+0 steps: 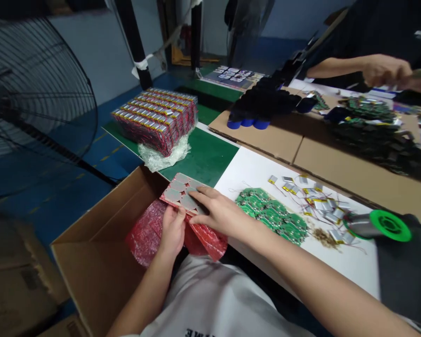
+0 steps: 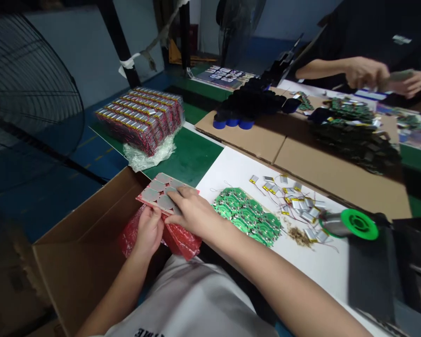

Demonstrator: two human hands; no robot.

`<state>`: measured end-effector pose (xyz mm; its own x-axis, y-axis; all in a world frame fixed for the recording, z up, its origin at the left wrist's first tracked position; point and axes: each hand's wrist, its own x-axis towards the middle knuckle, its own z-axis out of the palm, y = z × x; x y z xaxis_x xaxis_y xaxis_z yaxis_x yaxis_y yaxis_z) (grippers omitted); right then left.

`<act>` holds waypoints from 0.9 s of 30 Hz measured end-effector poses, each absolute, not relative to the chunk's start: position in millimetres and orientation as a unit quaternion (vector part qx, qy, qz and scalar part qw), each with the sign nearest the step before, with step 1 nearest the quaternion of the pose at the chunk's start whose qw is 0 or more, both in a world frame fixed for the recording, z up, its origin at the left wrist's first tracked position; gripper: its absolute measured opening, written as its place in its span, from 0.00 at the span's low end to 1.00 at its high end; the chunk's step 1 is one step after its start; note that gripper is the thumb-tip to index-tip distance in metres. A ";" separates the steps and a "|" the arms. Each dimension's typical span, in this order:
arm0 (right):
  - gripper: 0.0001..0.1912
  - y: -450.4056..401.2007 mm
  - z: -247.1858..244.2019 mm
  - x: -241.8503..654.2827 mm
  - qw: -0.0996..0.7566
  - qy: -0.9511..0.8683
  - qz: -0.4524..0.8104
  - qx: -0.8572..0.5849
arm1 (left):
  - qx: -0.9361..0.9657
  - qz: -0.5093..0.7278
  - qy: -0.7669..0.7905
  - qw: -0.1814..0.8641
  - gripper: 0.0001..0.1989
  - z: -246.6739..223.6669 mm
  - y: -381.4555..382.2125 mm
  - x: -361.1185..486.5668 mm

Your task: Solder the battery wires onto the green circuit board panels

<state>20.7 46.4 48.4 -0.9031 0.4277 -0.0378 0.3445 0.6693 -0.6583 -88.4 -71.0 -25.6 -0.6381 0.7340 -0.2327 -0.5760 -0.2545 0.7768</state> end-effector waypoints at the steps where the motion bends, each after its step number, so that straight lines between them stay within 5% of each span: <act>1: 0.40 49.6 48.4 21.0 0.059 -0.908 0.358 -0.209 | 0.085 0.788 0.445 0.416 0.31 -26.3 -71.2 -88.3; 9: 0.20 92.9 66.5 30.2 0.136 -0.813 0.509 -0.250 | 0.064 0.781 0.444 0.436 0.26 -20.3 -74.4 -91.1; 15: 0.31 134.7 73.1 53.8 0.312 -0.686 0.530 -0.389 | 0.051 0.780 0.448 0.434 0.22 -20.3 -76.5 -93.8; 27: 0.30 102.0 73.4 177.1 0.260 -0.656 0.486 -0.516 | 0.053 0.776 0.459 0.429 0.21 -17.8 -69.5 -97.1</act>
